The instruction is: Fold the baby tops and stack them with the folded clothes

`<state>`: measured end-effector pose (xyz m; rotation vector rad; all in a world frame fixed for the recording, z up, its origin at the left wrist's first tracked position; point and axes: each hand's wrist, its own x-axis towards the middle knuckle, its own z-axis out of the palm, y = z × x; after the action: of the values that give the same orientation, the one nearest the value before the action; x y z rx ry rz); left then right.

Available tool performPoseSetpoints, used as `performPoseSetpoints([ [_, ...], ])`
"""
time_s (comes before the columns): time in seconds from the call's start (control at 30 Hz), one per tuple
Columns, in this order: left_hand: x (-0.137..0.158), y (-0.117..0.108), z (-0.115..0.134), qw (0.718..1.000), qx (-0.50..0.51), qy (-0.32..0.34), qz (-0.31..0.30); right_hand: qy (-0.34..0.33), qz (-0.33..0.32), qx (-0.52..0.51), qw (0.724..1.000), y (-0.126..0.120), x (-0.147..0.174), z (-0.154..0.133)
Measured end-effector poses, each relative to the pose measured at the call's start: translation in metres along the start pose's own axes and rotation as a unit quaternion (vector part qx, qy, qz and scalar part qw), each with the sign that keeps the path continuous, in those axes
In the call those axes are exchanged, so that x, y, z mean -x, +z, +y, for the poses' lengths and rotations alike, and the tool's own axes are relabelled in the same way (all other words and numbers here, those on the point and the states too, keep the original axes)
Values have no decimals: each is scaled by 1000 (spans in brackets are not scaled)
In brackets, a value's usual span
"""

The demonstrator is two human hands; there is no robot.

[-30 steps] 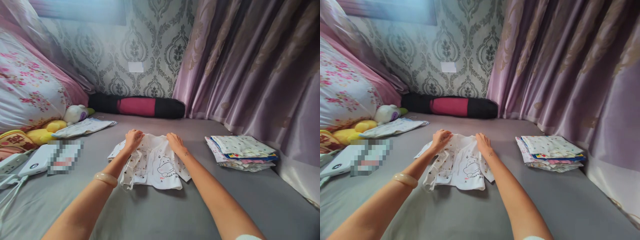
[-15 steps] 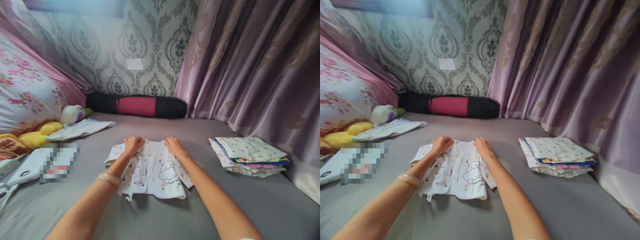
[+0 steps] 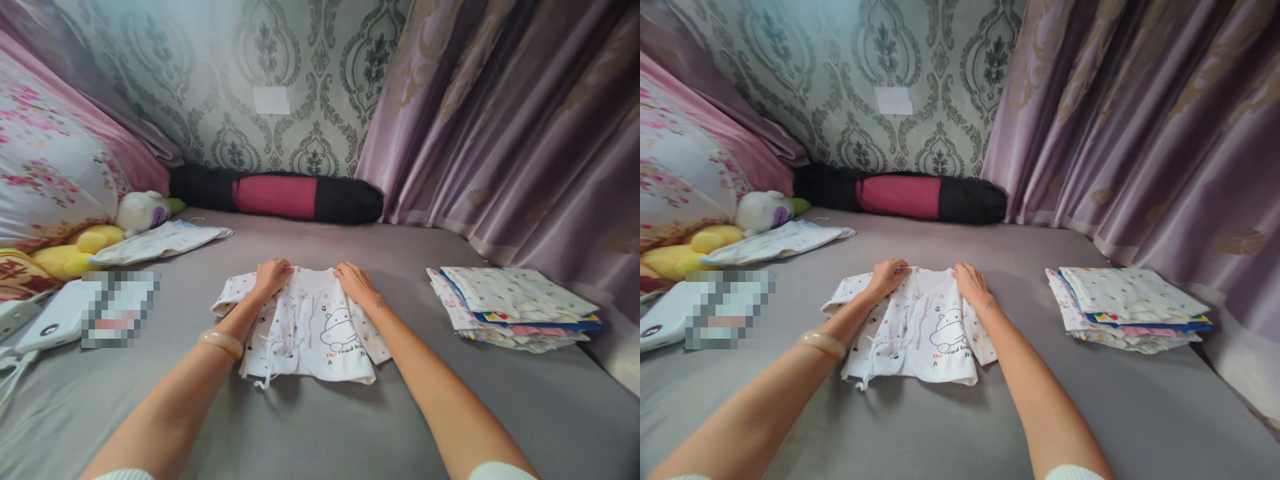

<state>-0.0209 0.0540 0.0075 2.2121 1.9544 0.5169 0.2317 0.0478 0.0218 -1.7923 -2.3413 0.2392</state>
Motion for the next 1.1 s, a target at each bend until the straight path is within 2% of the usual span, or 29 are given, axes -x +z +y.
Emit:
performPoseSetpoints([
  [0.27,-14,9,-3,999,15,-6,36,16,-6,9,1000,-2,-12,1],
  [0.73,-39,11,3,999,-7,0,42,34,-3,25,999,-6,-32,6],
  [0.93,-41,12,4,1000,-17,-16,6,41,4,24,999,-1,-35,8],
  [1.1,-37,3,5,1000,-20,-18,-7,89,12,-58,994,-2,-33,16],
])
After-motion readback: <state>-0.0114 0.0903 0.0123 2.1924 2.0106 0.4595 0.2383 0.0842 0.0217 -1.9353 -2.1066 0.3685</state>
